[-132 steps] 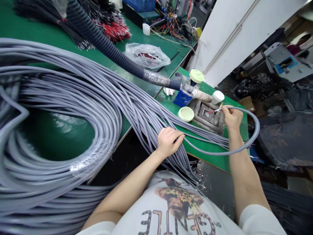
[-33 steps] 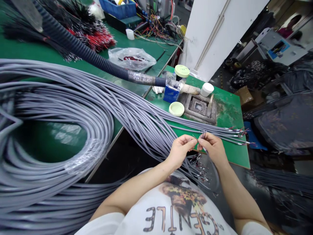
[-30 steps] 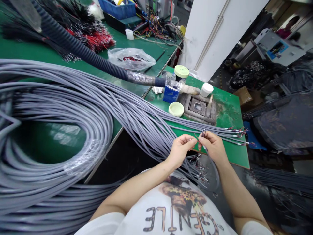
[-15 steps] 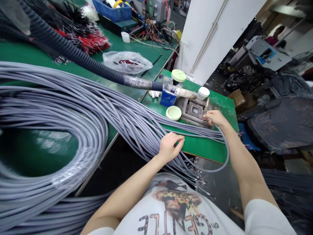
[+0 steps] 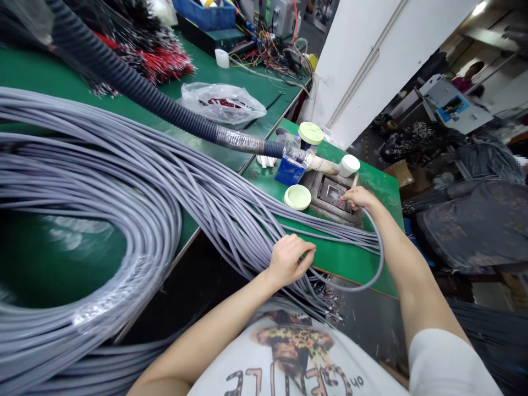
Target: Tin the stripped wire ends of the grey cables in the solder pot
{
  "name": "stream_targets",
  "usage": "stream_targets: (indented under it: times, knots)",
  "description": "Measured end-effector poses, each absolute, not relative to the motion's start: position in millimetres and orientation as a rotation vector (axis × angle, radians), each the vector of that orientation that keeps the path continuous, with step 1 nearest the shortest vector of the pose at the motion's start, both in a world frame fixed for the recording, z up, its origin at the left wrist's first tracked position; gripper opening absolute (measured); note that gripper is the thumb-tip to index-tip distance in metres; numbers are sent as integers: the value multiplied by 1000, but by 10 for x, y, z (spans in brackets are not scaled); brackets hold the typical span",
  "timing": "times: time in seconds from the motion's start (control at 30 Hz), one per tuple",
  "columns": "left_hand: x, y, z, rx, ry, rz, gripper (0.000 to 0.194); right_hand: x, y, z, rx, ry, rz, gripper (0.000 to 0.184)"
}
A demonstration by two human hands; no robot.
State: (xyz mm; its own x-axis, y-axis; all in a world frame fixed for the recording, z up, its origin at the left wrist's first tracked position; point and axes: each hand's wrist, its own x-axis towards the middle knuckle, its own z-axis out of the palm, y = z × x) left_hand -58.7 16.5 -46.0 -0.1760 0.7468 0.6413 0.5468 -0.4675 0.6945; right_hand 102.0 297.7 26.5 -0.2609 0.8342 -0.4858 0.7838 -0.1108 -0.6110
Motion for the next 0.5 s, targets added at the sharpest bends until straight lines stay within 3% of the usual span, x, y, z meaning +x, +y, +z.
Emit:
stream_targets:
  times: [0.5]
  knots:
    - [-582, 166, -432, 1958, 1536, 1702, 8, 965, 3032, 279, -1894, -2157, 1245, 36]
